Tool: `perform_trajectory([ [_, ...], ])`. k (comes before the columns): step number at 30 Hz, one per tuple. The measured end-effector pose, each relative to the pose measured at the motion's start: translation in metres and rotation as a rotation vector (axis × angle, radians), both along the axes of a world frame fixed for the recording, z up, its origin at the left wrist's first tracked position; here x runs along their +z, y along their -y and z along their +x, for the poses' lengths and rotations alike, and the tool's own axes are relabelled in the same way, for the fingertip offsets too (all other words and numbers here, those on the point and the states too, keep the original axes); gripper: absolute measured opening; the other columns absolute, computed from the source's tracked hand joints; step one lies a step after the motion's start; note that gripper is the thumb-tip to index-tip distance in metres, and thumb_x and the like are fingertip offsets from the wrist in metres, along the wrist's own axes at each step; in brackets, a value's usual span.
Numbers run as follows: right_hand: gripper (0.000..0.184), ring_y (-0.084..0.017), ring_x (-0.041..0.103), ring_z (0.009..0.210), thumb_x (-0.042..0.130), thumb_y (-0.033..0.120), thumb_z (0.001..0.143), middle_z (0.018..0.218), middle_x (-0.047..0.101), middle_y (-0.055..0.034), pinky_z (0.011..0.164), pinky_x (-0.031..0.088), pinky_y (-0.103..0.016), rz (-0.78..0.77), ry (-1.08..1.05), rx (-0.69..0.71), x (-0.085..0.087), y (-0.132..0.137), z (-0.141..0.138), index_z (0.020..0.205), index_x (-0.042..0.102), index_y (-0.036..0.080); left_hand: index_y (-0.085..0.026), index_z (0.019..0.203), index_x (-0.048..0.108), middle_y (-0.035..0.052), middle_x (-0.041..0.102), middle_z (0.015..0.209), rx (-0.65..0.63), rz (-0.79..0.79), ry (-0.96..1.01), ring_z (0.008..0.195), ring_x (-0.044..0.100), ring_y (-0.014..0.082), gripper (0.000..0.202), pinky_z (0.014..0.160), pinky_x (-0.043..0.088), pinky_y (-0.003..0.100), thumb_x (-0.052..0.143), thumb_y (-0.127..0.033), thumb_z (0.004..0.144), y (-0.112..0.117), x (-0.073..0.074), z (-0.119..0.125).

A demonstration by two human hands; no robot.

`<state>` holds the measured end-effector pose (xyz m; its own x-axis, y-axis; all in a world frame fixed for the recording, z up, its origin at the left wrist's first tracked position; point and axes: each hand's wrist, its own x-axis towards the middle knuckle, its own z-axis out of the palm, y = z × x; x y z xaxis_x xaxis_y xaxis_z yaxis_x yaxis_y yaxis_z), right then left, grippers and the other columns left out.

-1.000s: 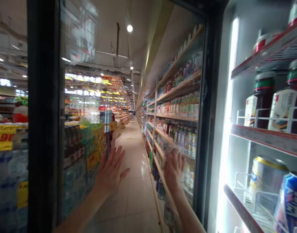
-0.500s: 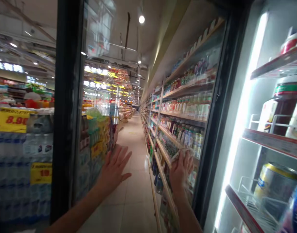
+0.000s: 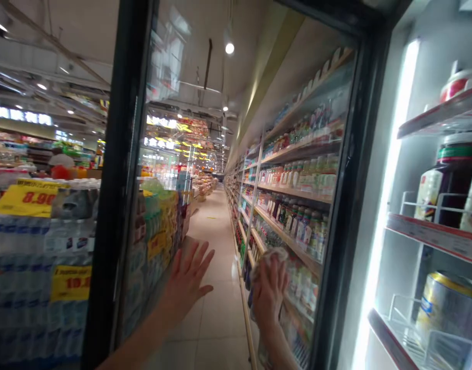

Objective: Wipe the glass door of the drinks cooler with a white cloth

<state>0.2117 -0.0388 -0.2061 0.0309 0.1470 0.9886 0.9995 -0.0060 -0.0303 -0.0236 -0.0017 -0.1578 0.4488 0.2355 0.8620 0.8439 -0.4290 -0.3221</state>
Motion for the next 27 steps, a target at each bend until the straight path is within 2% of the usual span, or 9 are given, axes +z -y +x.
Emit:
perform_trajectory([
  [2,0.049,-0.029,0.018,0.139,0.044,0.013,0.084,0.143,0.039,-0.0041,0.108,0.023,-0.054,-0.103,0.226,0.088,-0.008,0.0,-0.01,0.13,0.048,0.029,-0.027,0.139,0.033,0.0052,0.039,0.143,0.002,0.019,0.008,0.14,0.016,0.0244,0.085,0.113,0.012,0.049,0.058,-0.066,0.069,-0.001,0.0,0.0],
  [4,0.049,-0.028,0.02,0.139,0.046,0.011,0.082,0.14,0.043,-0.0016,0.109,0.021,-0.054,-0.139,0.307,0.089,-0.016,0.001,-0.002,0.127,0.051,0.031,-0.026,0.139,0.033,0.0042,0.04,0.142,0.006,0.03,0.015,0.14,0.015,0.0235,0.088,0.113,0.012,0.049,0.06,-0.067,0.066,-0.001,0.0,0.0],
  [8,0.052,-0.033,0.022,0.137,0.039,0.016,0.086,0.146,0.033,-0.0111,0.102,0.026,-0.062,0.021,-0.057,-0.12,-0.019,0.005,0.035,0.137,0.038,0.024,-0.025,0.14,0.03,0.0053,0.039,0.143,0.006,0.011,-0.003,0.14,0.015,0.0257,0.096,0.111,0.016,0.052,0.062,-0.069,0.062,-0.002,-0.002,0.0],
  [10,0.054,-0.036,0.02,0.137,0.037,0.02,0.087,0.148,0.027,-0.0147,0.099,0.029,-0.064,0.056,-0.169,-0.151,-0.019,0.004,0.029,0.141,0.032,0.021,-0.025,0.141,0.028,0.0059,0.038,0.143,0.0,-0.003,-0.009,0.139,0.017,0.027,0.098,0.11,0.018,0.053,0.061,-0.071,0.061,-0.004,-0.002,0.0],
  [14,0.052,-0.032,0.019,0.138,0.043,0.014,0.084,0.144,0.036,-0.0063,0.104,0.029,-0.057,-0.141,0.173,0.058,-0.026,0.002,-0.013,0.134,0.043,0.028,-0.025,0.142,0.026,0.0064,0.036,0.144,0.002,-0.021,-0.01,0.139,0.02,0.0274,0.094,0.109,0.021,0.052,0.058,-0.07,0.065,-0.004,-0.001,-0.001],
  [17,0.052,-0.027,0.02,0.138,0.045,0.011,0.082,0.14,0.043,-0.0006,0.108,0.023,-0.054,-0.188,0.312,0.087,-0.033,0.007,-0.007,0.129,0.047,0.033,-0.025,0.142,0.026,0.0062,0.036,0.145,0.011,-0.04,-0.015,0.139,0.02,0.0272,0.092,0.11,0.02,0.051,0.06,-0.066,0.066,0.0,0.0,-0.004],
  [20,0.054,-0.031,0.016,0.139,0.04,0.016,0.086,0.147,0.032,-0.0079,0.105,0.025,-0.06,-0.072,0.029,-0.071,-0.031,0.011,0.019,0.139,0.035,0.027,-0.028,0.141,0.028,0.004,0.036,0.145,0.025,-0.048,-0.028,0.139,0.018,0.0263,0.09,0.111,0.016,0.051,0.063,-0.064,0.066,0.003,-0.006,-0.01],
  [23,0.057,-0.035,0.015,0.139,0.037,0.019,0.087,0.15,0.024,-0.0119,0.1,0.029,-0.063,-0.018,-0.16,-0.112,-0.028,0.008,0.01,0.143,0.026,0.023,-0.03,0.14,0.029,0.0038,0.039,0.143,0.042,-0.046,-0.024,0.14,0.015,0.0264,0.088,0.111,0.015,0.053,0.063,-0.063,0.066,0.003,-0.014,-0.014],
  [27,0.057,-0.03,0.02,0.138,0.043,0.012,0.081,0.144,0.037,-0.0031,0.106,0.028,-0.055,-0.198,0.202,0.083,-0.038,0.005,-0.021,0.135,0.041,0.03,-0.029,0.141,0.028,0.0046,0.038,0.143,0.053,-0.063,-0.015,0.14,0.013,0.0264,0.089,0.11,0.018,0.055,0.063,-0.062,0.066,0.002,-0.018,-0.014],
])
